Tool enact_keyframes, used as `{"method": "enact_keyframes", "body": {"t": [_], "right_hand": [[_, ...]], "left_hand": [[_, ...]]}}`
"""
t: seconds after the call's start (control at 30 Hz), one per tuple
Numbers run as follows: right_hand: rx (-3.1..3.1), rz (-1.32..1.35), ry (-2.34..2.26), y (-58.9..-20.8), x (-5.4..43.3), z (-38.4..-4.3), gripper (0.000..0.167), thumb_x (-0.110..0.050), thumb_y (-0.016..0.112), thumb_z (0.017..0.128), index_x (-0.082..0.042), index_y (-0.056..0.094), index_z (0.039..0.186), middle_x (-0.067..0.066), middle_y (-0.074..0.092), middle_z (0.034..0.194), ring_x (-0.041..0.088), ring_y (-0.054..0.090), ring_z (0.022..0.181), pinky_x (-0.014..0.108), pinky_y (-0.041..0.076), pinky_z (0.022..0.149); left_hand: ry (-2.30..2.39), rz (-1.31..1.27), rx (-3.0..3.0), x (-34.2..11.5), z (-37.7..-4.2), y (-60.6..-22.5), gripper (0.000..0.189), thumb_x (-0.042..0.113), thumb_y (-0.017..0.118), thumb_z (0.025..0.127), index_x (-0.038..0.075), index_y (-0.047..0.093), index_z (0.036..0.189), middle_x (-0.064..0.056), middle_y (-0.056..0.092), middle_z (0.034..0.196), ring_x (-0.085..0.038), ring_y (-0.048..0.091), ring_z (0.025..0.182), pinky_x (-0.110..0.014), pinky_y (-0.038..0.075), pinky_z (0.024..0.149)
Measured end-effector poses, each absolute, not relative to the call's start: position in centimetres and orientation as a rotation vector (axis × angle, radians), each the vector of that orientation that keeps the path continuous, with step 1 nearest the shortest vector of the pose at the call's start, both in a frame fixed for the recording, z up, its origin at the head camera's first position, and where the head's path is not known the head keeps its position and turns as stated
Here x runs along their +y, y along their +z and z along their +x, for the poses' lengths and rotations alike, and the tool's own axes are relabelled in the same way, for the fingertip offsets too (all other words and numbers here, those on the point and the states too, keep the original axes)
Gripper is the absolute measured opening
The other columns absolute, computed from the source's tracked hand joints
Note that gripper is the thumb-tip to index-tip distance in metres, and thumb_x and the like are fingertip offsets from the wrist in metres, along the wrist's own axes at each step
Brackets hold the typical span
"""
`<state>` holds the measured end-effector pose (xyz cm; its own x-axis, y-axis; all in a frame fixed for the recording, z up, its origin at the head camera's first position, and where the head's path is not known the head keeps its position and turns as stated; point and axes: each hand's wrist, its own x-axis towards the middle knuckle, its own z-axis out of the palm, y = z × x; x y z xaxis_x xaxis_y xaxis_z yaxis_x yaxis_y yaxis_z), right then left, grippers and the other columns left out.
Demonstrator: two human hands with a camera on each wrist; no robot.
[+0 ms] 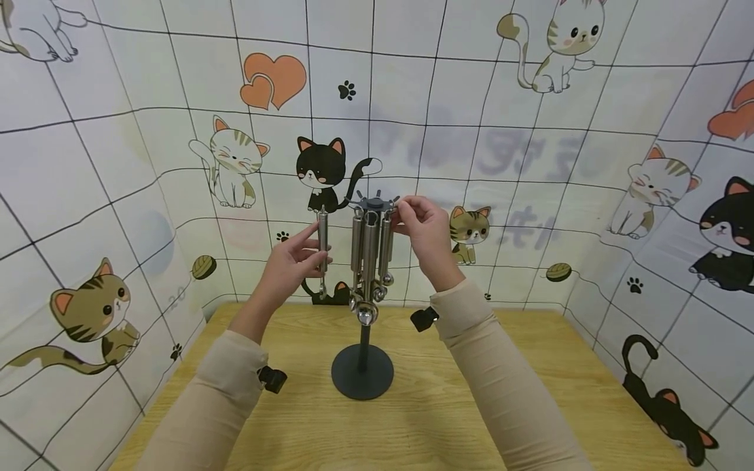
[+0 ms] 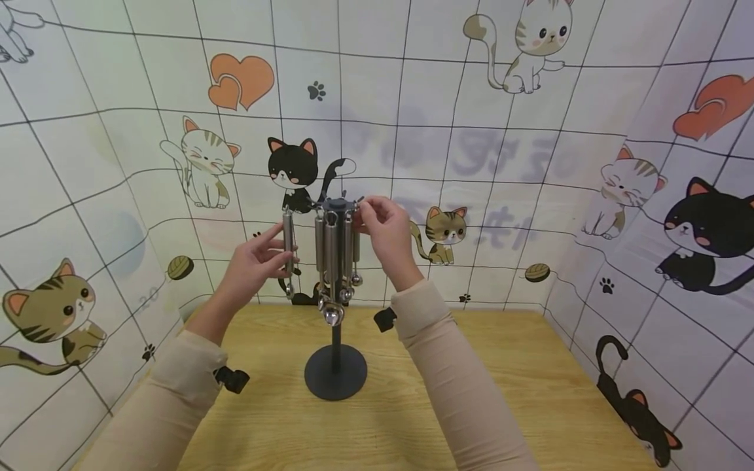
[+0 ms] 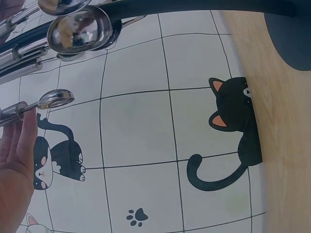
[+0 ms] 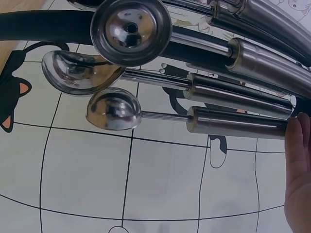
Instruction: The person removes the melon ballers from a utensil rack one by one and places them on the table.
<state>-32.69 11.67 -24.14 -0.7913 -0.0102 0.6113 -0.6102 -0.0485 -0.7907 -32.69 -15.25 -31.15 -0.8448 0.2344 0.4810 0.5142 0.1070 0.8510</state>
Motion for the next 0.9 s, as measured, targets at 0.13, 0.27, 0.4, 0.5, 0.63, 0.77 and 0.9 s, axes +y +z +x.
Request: {"method": "enact_keyframes", "body": {"t": [0.13,0.27,0.4,0.5,0.63,0.77,0.9], "right_hand": [[-1.825,0.647,1.898,-23.7,11.6,-32.7,0.019,-0.016,0.064,0.102,0.002,0.066,0.106,0.01,0.068,0.092,0.02,0.068,0.087,0.034,0.061,0.081],[-1.867,0.62,1.904,-23.3,11.6,-32.7,0.023,-0.016,0.064,0.102,0.004,0.068,0.109,0.01,0.069,0.092,0.019,0.069,0.084,0.034,0.061,0.08],[-1.922,0.587,1.884,-23.2,11.6,-32.7,0.026,-0.018,0.063,0.103,0.004,0.07,0.114,0.011,0.07,0.093,0.019,0.07,0.082,0.033,0.061,0.08],[-1.933,0.585,1.871,-23.2,11.5,-32.7,0.026,-0.019,0.063,0.103,0.004,0.07,0.114,0.011,0.07,0.094,0.02,0.07,0.083,0.033,0.061,0.081],[-1.93,0.588,1.874,-23.2,11.3,-32.5,0.026,-0.018,0.062,0.103,0.004,0.07,0.113,0.011,0.07,0.094,0.02,0.07,0.084,0.034,0.061,0.081],[-1.923,0.589,1.893,-23.2,11.1,-32.5,0.027,-0.018,0.062,0.103,0.006,0.069,0.115,0.01,0.07,0.094,0.019,0.07,0.084,0.034,0.061,0.082],[-1.917,0.595,1.891,-23.3,10.8,-32.6,0.028,-0.018,0.062,0.103,0.006,0.069,0.115,0.009,0.069,0.093,0.019,0.069,0.084,0.035,0.061,0.082]], "left_hand": [[-1.808,-0.729,-2.154,-15.8,-32.7,-31.7,0.066,0.017,0.067,0.1,0.028,0.038,0.158,-0.017,0.065,0.125,-0.019,0.072,0.101,-0.036,0.062,0.077],[-1.795,-0.719,-2.149,-16.3,-32.7,-32.0,0.066,0.017,0.067,0.1,0.025,0.038,0.158,-0.019,0.064,0.124,-0.024,0.072,0.103,-0.036,0.062,0.077],[-1.815,-0.701,-2.15,-16.9,-32.6,-32.4,0.066,0.016,0.067,0.1,0.025,0.038,0.158,-0.019,0.064,0.124,-0.034,0.069,0.107,-0.037,0.062,0.077],[-1.822,-0.675,-2.158,-17.4,-32.5,-32.8,0.065,0.015,0.067,0.1,0.025,0.039,0.158,-0.02,0.064,0.125,-0.035,0.069,0.108,-0.037,0.062,0.077],[-1.792,-0.651,-2.18,-18.4,-32.4,-33.5,0.065,0.017,0.067,0.1,0.025,0.038,0.158,-0.024,0.062,0.127,-0.031,0.07,0.107,-0.035,0.062,0.077],[-1.773,-0.618,-2.205,-19.6,-32.6,-34.4,0.066,0.02,0.067,0.1,0.027,0.038,0.158,-0.025,0.062,0.128,-0.03,0.07,0.106,-0.034,0.062,0.077],[-1.783,-0.573,-2.228,-20.6,-32.8,-35.2,0.066,0.02,0.067,0.1,0.029,0.036,0.159,-0.022,0.063,0.126,-0.032,0.069,0.107,-0.035,0.062,0.077]]}}
